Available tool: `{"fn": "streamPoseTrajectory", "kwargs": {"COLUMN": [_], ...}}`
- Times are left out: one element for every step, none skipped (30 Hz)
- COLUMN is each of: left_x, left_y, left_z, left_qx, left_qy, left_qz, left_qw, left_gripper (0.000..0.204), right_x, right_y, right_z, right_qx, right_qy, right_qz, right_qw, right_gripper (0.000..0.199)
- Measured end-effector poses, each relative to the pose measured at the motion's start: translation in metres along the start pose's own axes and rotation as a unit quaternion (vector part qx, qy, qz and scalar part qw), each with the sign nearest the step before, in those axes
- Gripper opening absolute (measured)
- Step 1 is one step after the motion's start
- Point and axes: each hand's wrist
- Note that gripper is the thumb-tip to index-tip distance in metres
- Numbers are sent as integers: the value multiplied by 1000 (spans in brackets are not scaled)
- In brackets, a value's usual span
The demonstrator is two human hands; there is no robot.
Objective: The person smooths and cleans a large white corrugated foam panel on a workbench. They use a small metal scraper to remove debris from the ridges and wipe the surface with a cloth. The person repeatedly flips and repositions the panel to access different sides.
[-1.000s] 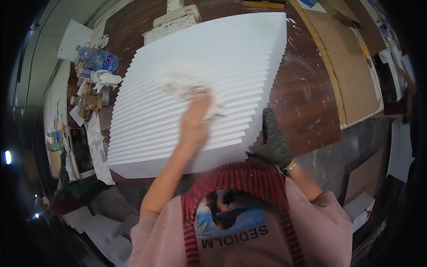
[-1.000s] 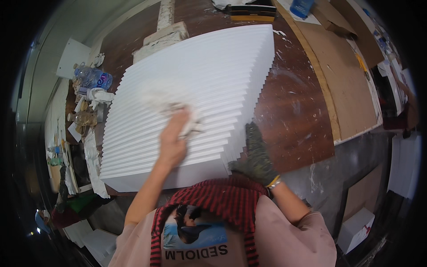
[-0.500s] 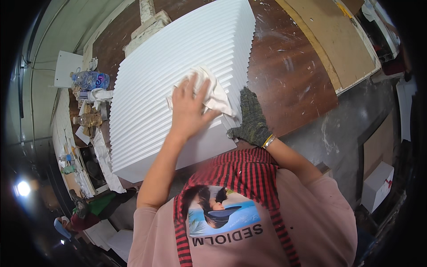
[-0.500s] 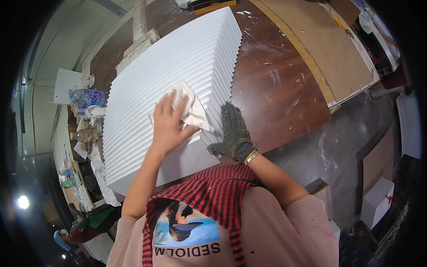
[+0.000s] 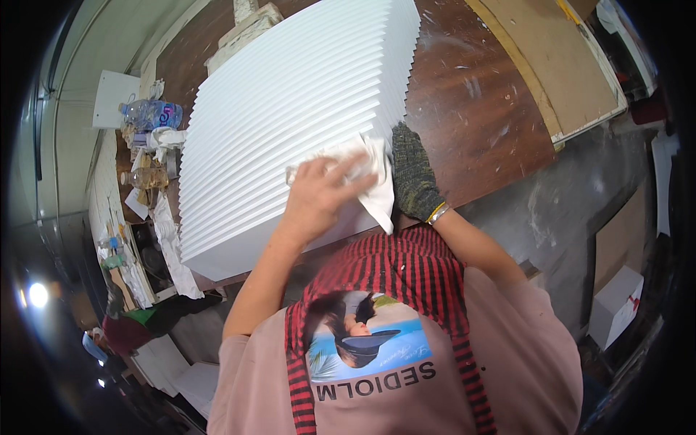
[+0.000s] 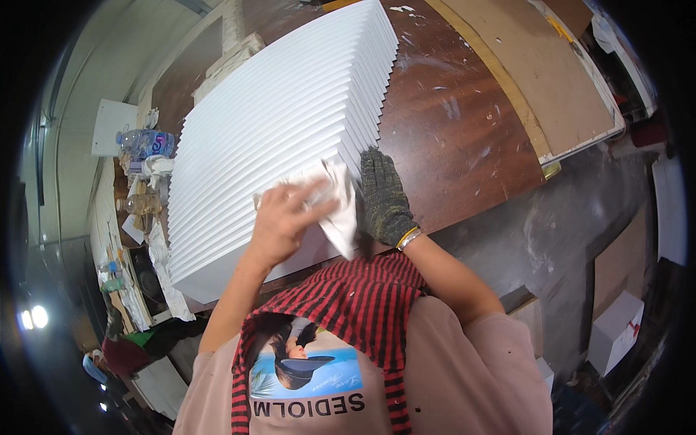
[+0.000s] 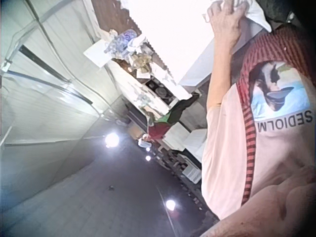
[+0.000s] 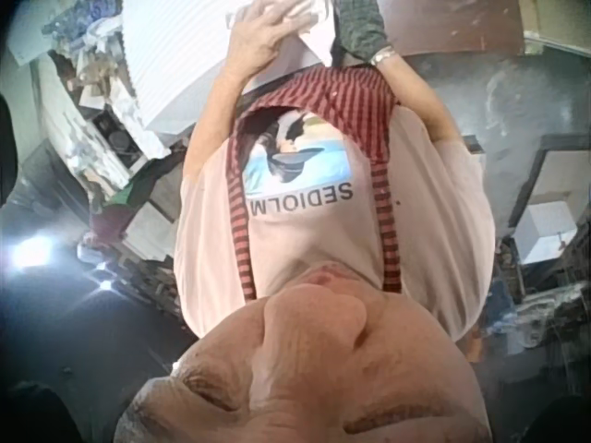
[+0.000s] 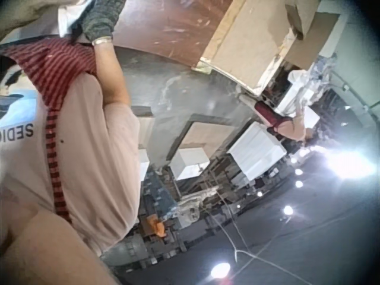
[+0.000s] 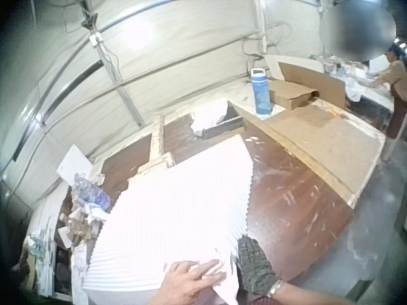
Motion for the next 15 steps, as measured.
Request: {"fn": "streamPoseTrajectory", "kwargs": {"left_x": [3, 1, -9, -17, -25, -28, -31, -28, -25, -21, -9, -3, -2, -1, -14], "left_y": [4, 14, 29, 44, 59, 68, 68, 67, 54, 35, 12, -7, -14, -21, -13], "left_z": [10, 27, 46, 69, 88, 97, 95, 91, 73, 47, 26, 12, 15, 24, 48], "left_qx": [73, 102, 120, 167, 179, 203, 248, 263, 289, 280, 245, 172, 162, 93, 144], "left_qy": [39, 70, 108, 139, 180, 281, 262, 301, 202, 166, 102, 92, 64, 96, 119], "left_qz": [32, 46, 64, 68, 26, 3, -3, 8, 3, 8, 22, 30, 26, 9, 25], "left_qw": [996, 991, 985, 974, 967, 938, 932, 917, 936, 945, 964, 980, 984, 991, 982], "left_gripper": [52, 50, 48, 39, 38, 38, 38, 37, 39, 40, 42, 45, 50, 55, 53], "right_x": [0, 0, 1, 1, 2, 3, 4, 5, 5, 5, 5, 4, 3, 0, 1], "right_y": [0, -1, 0, 0, -1, -1, -2, -3, -5, -6, -6, -7, -6, -6, -3], "right_z": [0, 1, 2, 4, 5, 7, 7, 7, 7, 6, 6, 4, 5, 2, 6], "right_qx": [-11, 4, -16, -24, -5, -14, -7, 36, 10, 20, 57, 36, 30, -2, -30], "right_qy": [-9, -1, -14, -26, -17, -26, -24, 3, -10, 0, 10, 3, -5, -21, -34], "right_qz": [-8, -11, -35, -55, -59, -59, -64, -78, -72, -77, -86, -41, -3, 27, -53], "right_qw": [1000, 1000, 999, 998, 998, 998, 998, 996, 997, 997, 995, 999, 1000, 999, 998], "right_gripper": [140, 140, 140, 140, 141, 141, 140, 140, 140, 140, 140, 141, 143, 144, 145]}}
Point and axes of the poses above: each hand's wrist, its own z-axis away from the middle knuckle, its own y-axis out of the back of the hand, x = y × z, and after that the axes turned 12 degrees about z, right-handed
